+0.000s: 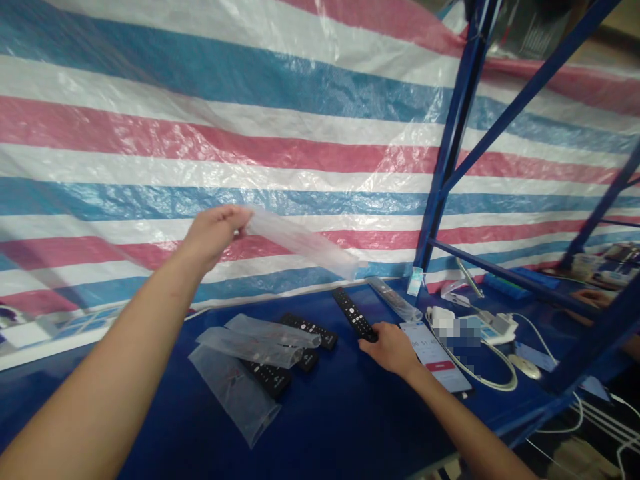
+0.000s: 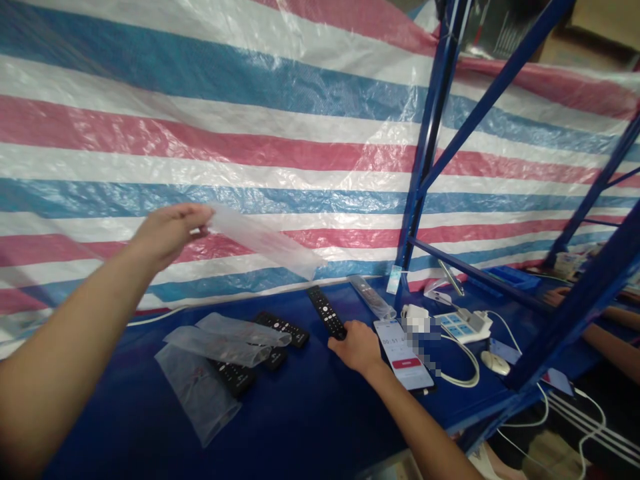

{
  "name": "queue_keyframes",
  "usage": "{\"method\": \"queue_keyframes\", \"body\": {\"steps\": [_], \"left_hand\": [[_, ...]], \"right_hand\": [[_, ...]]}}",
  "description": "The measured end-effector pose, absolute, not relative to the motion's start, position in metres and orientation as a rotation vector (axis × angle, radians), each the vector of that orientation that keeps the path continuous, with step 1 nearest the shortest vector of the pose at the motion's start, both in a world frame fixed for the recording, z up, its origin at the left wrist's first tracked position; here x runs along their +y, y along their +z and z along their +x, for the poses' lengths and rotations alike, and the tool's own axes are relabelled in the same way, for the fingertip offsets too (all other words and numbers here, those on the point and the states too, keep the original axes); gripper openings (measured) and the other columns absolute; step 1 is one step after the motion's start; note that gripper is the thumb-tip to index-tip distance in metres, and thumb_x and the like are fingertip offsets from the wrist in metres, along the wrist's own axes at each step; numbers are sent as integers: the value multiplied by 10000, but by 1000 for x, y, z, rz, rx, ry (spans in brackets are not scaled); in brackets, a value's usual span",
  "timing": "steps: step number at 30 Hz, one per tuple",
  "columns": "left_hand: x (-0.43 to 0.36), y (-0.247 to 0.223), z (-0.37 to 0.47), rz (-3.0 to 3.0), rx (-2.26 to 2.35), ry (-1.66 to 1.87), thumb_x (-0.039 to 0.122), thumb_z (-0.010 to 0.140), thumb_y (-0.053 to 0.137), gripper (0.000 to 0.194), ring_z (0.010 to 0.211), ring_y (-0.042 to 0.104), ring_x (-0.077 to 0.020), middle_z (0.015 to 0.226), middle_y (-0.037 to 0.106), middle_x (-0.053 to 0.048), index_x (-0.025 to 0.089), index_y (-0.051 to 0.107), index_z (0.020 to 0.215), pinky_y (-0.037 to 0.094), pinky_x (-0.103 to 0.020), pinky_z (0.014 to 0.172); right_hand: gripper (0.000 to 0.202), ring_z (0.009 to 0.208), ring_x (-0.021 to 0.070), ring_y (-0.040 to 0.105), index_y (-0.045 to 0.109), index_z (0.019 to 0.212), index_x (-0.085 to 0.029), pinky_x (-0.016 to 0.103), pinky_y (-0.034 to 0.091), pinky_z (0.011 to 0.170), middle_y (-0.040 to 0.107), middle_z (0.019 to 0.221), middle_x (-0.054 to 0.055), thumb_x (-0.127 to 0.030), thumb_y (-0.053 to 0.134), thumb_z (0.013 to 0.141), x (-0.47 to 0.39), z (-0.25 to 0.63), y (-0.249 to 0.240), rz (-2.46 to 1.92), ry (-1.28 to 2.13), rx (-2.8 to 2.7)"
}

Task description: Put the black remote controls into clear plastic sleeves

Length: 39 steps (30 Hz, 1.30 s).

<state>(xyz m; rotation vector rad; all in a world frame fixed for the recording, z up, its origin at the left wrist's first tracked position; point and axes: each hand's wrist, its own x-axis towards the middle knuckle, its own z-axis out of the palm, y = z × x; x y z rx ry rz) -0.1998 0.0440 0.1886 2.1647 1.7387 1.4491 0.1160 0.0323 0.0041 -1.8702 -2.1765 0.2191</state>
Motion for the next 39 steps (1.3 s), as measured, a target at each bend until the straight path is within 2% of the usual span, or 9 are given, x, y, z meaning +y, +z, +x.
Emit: {"method": "queue_keyframes", "body": {"steps": [2, 4, 8, 11, 15, 18, 21, 24, 39], "left_hand": [[56, 150, -216, 1721, 1810, 1356, 470, 787, 529, 306, 760, 596, -173, 766, 650, -44, 171, 590, 806, 504, -305, 722], [63, 112, -220, 1682, 1857, 1224, 510, 709, 566, 339, 727, 608, -193, 706, 637, -42, 173, 593, 728, 511, -308, 683], [67, 62, -220, 1738, 1976, 968, 451, 683, 533, 271, 664, 617, -206, 602, 612, -18, 190, 594, 639, 498, -298, 637], [67, 47, -223, 1837, 2105, 766, 351, 692, 521, 201, 695, 634, -226, 591, 624, -25, 204, 571, 564, 486, -305, 688], [62, 42, -228, 1950, 2301, 527, 278, 740, 490, 193, 832, 651, -300, 737, 691, -104, 190, 613, 618, 474, -371, 769], [54, 45, -224, 2009, 2420, 414, 296, 788, 477, 234, 980, 622, -353, 908, 698, -169, 169, 666, 734, 468, -408, 805], [47, 53, -212, 2150, 2528, 242, 299, 853, 417, 307, 1066, 589, -342, 1016, 684, -167, 165, 690, 891, 470, -402, 829], [41, 62, -195, 2300, 2564, 90, 290, 901, 364, 355, 1052, 596, -323, 1037, 682, -151, 152, 682, 980, 480, -402, 819], [44, 73, -81, 2598, 2002, 170, 274, 927, 424, 282, 1036, 612, -274, 1027, 689, -129, 163, 681, 962, 467, -364, 862]], "right_hand": [[292, 853, 240, 682, 704, 826, -179, 273, 425, 644, 729, 903, 105, -431, 562, 794, 40, 112, 8, -1879, 224, -2219], [273, 843, 240, 685, 719, 814, -178, 266, 431, 638, 732, 884, 105, -416, 595, 766, 48, 105, 10, -1857, 231, -2260], [298, 899, 223, 672, 732, 877, -200, 248, 450, 692, 720, 973, 83, -455, 638, 754, 59, 90, 13, -1763, 199, -2361], [388, 984, 194, 645, 699, 1036, -233, 230, 451, 786, 686, 1091, 56, -528, 594, 807, 67, 96, 19, -1746, 119, -2374], [417, 1103, 272, 597, 625, 1178, -148, 332, 451, 869, 607, 1217, 173, -436, 503, 903, 80, 130, 30, -2019, -87, -2187], [371, 1124, 337, 580, 645, 1131, -80, 399, 455, 871, 621, 1159, 242, -326, 586, 859, 89, 152, 33, -2195, -166, -2120], [267, 1107, 312, 600, 680, 1063, -74, 371, 457, 870, 669, 1074, 230, -161, 559, 841, 95, 156, 30, -2232, -165, -2181], [297, 1072, 277, 628, 692, 1047, -79, 336, 461, 855, 691, 1049, 217, -60, 488, 832, 99, 148, 28, -2196, -136, -2272], [244, 1013, 245, 616, 675, 941, -139, 326, 445, 855, 690, 1015, 117, -94, 457, 842, 10, 120, 13, -1696, -37, -2608]]}}
